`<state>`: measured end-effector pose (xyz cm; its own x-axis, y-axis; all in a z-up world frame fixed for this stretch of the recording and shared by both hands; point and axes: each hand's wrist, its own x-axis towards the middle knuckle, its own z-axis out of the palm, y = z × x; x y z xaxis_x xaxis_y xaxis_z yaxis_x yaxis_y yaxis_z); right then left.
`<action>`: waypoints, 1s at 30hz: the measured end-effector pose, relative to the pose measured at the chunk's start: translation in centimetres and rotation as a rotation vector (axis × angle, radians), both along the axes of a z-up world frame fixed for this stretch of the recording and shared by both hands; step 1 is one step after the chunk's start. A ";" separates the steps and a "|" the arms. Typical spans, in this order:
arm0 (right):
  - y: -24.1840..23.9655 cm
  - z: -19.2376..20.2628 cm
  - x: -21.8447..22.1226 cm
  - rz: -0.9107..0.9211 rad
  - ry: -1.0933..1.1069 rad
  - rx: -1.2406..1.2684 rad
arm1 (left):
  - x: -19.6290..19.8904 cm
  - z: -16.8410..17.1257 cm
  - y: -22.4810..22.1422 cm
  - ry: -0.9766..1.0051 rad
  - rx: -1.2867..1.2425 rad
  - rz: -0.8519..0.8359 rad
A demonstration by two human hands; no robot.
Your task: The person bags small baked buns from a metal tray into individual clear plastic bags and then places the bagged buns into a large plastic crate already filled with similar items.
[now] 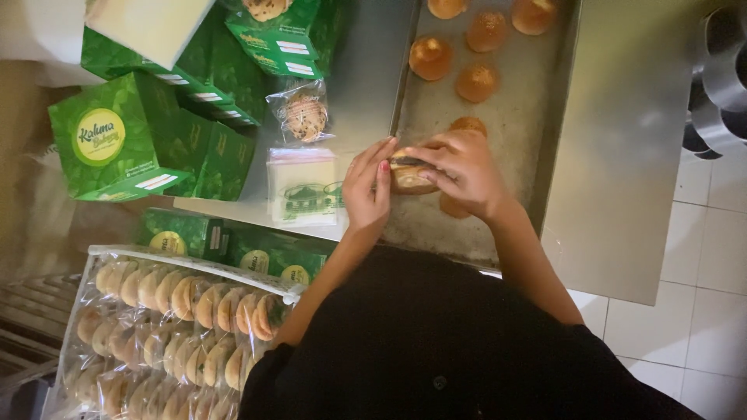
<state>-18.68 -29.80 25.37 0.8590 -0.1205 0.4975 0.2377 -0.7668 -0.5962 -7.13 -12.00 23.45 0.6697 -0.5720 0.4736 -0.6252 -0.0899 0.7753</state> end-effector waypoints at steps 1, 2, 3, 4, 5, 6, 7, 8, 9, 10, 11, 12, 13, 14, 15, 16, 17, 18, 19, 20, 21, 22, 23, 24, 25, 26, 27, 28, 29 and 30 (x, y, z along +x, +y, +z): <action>-0.1 -0.3 0.1 0.001 -0.001 0.000 | 0.1 -0.1 -0.1 -0.001 0.000 0.001; -0.2 -0.5 0.1 -0.014 0.008 -0.065 | 0.1 -0.2 -0.1 -0.006 0.010 -0.003; -0.2 -0.8 0.1 -0.028 0.017 -0.129 | 0.1 -0.2 -0.2 -0.012 0.020 -0.007; -0.2 -0.7 0.2 -0.028 0.018 -0.128 | 0.1 0.0 -0.2 -0.011 0.022 -0.008; -0.1 -0.6 0.3 -0.043 0.052 -0.198 | 0.0 0.2 -0.3 -0.050 0.015 -0.021; -0.1 -0.5 0.4 -0.058 0.085 -0.268 | 0.0 0.5 -0.3 -0.090 0.008 -0.035; 0.2 0.0 0.3 -0.059 0.085 -0.267 | -0.1 0.4 -0.4 -0.090 0.009 -0.035; 0.5 0.5 0.3 -0.066 0.123 -0.297 | -0.1 0.2 -0.5 -0.068 0.035 -0.028; 0.8 1.0 0.3 -0.073 0.161 -0.326 | 0.0 0.1 -0.6 -0.045 0.060 -0.022; 0.8 1.0 0.4 -0.073 0.160 -0.325 | -0.2 0.2 -0.6 -0.046 0.061 -0.022; 0.8 0.9 0.4 -0.038 0.157 -0.318 | -0.3 0.3 -0.6 -0.050 0.064 -0.033; 0.9 0.9 0.5 -0.003 0.153 -0.310 | -0.4 0.5 -0.6 -0.054 0.067 -0.044; 0.9 0.9 0.5 -0.005 0.153 -0.309 | -0.5 0.1 -0.7 -0.055 0.068 -0.046; 0.9 0.9 0.6 0.026 0.196 -0.302 | -0.5 -0.3 -0.7 -0.031 0.060 -0.041; 1.0 0.9 0.7 0.057 0.239 -0.295 | -0.6 -0.7 -0.8 -0.007 0.052 -0.036; 0.7 0.6 0.9 0.056 0.238 -0.294 | -0.4 -1.3 -0.8 -0.008 0.053 -0.038; 0.4 0.3 1.1 0.099 0.127 -0.203 | -0.2 -1.9 -0.8 0.076 0.032 -0.041; 0.1 0.0 1.3 0.142 0.016 -0.112 | 0.0 -2.5 -0.8 0.159 0.013 -0.044; 0.3 -0.4 0.8 0.140 0.015 -0.111 | 0.2 -3.0 -0.8 0.158 0.014 -0.046; 0.4 -0.8 0.3 -0.038 -0.016 0.016 | 0.4 -3.4 -0.9 0.372 -0.020 -0.032; 0.5 -1.1 -0.1 -0.215 -0.048 0.143 | 0.7 -3.7 -1.0 0.586 -0.053 -0.018; 1.0 -1.9 -0.4 -0.214 -0.050 0.142 | 0.8 -4.1 -0.9 0.584 -0.055 -0.017; 1.6 -2.6 -0.7 -0.317 -0.070 0.489 | 0.9 -4.4 -0.8 0.633 -0.144 -0.003; 2.0 -3.3 -0.7 -0.410 -0.092 0.835 | 1.2 -4.7 -0.8 0.676 -0.238 0.012; 2.1 -4.4 -0.7 -0.404 -0.097 0.832 | 1.3 -4.9 -0.8 0.670 -0.243 0.013; 2.3 -5.5 -0.7 -0.420 -0.017 0.808 | 1.2 -5.0 -0.7 0.683 -0.278 0.012; 2.4 -6.7 -0.7 -0.434 0.063 0.784 | 1.2 -5.2 -0.7 0.695 -0.313 0.011; 2.7 -7.4 -0.7 -0.437 0.062 0.785 | 1.1 -5.3 -0.7 0.695 -0.312 0.008; 2.9 -8.1 -0.6 -0.386 0.038 0.762 | 1.0 -5.4 -0.8 0.694 -0.330 0.003; 3.2 -8.8 -0.6 -0.336 0.015 0.739 | 0.9 -5.5 -0.8 0.695 -0.348 -0.001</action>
<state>-19.30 -26.60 16.60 0.7245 -0.6661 0.1774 0.0529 -0.2028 -0.9778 -6.23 -12.81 17.98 0.8780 -0.4686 0.0979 0.0147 0.2307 0.9729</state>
